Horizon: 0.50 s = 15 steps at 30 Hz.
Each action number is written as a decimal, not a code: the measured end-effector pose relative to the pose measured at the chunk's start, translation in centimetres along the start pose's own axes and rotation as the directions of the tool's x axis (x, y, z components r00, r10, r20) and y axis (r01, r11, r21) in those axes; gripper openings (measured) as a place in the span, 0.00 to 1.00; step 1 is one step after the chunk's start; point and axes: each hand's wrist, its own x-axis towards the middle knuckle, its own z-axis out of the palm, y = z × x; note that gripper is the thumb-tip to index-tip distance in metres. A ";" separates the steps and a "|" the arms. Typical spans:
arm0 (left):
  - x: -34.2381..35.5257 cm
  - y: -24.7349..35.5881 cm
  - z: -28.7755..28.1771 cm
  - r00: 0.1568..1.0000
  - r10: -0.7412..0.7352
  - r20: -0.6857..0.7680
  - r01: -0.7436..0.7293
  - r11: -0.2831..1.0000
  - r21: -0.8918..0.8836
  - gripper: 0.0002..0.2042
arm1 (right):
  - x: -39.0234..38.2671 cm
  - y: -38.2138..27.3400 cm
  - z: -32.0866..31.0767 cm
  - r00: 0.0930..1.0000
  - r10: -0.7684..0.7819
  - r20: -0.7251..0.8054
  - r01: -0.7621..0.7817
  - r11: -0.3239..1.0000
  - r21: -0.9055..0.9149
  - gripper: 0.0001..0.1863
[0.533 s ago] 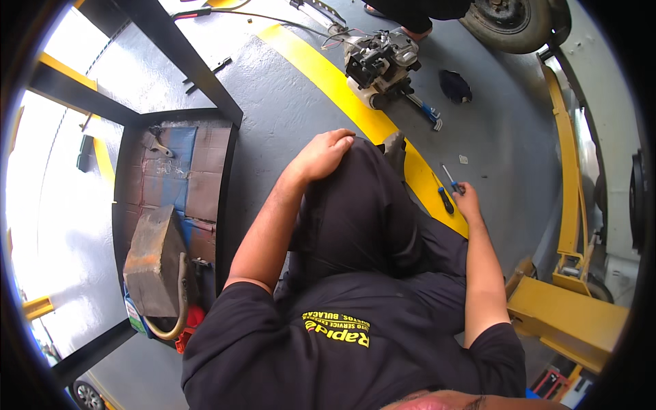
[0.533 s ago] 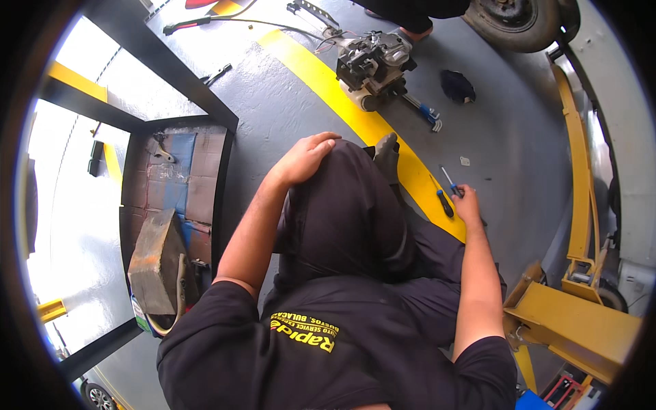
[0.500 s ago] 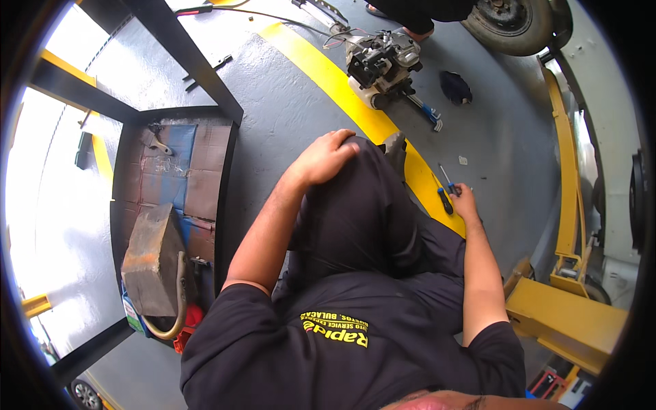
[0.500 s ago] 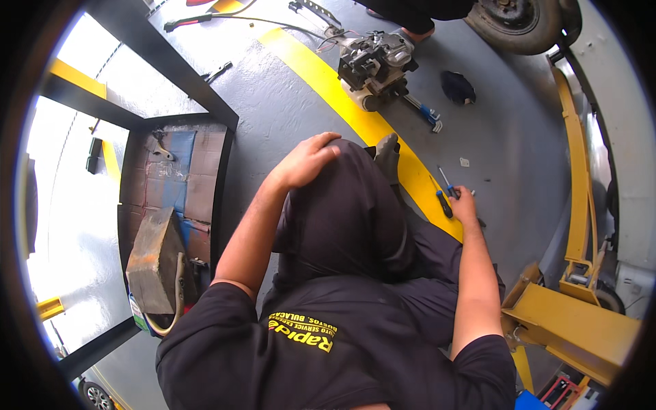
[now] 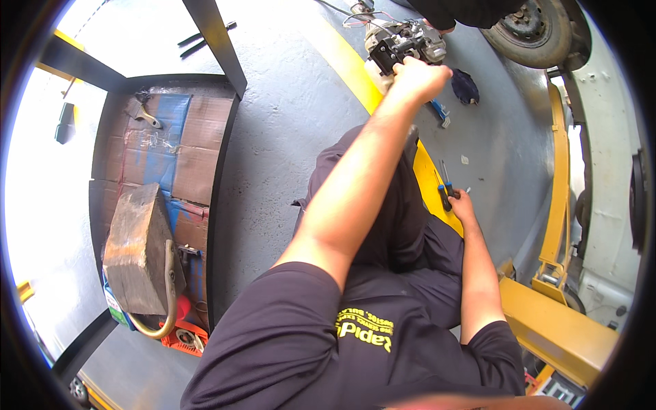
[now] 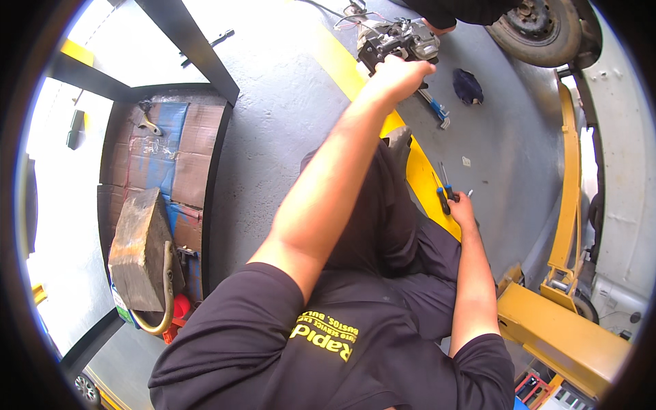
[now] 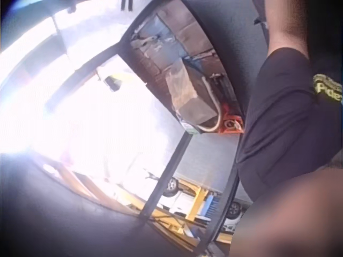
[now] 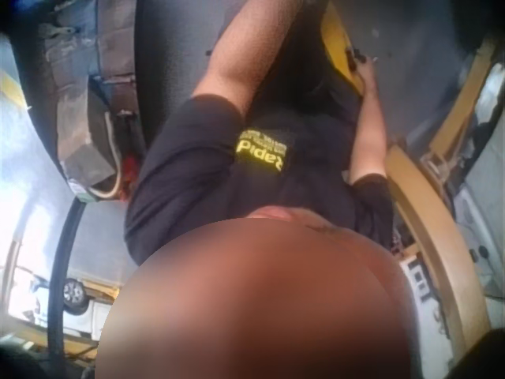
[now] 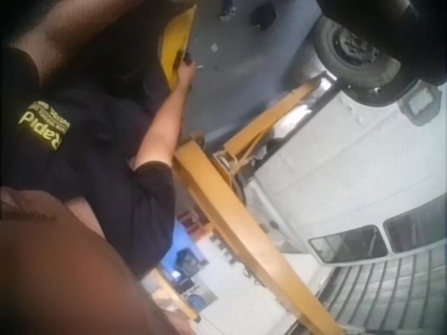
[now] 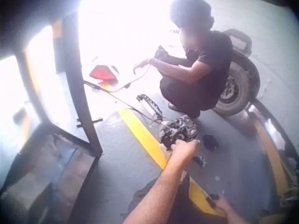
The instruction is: The person sits on the floor and uses a screwdriver to adjust and tighten components on a small engine. They repeatedly reposition the engine and use their hands to manipulate various parts while another person stands nearby.
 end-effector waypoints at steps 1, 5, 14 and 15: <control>0.2 0.1 1.1 0.999 -0.036 -0.010 0.035 0.995 -0.089 0.50 | 0.0 -0.1 -0.1 1.000 0.009 0.005 -0.009 0.999 -0.044 0.24; 1.3 -3.3 4.1 0.945 0.020 -0.327 -0.049 0.996 -0.081 0.41 | -0.4 -0.2 -0.1 1.000 0.006 0.006 -0.006 1.000 0.013 0.26; 9.5 -6.9 2.4 0.966 -0.039 -0.254 -0.088 0.879 -0.469 0.22 | -0.1 -1.0 -0.3 0.999 0.008 0.050 -0.008 1.000 -0.008 0.27; 9.8 -7.2 2.5 0.961 -0.030 -0.275 -0.093 0.901 -0.425 0.17 | -0.1 -1.2 -0.4 0.999 0.005 0.036 -0.003 0.999 -0.037 0.28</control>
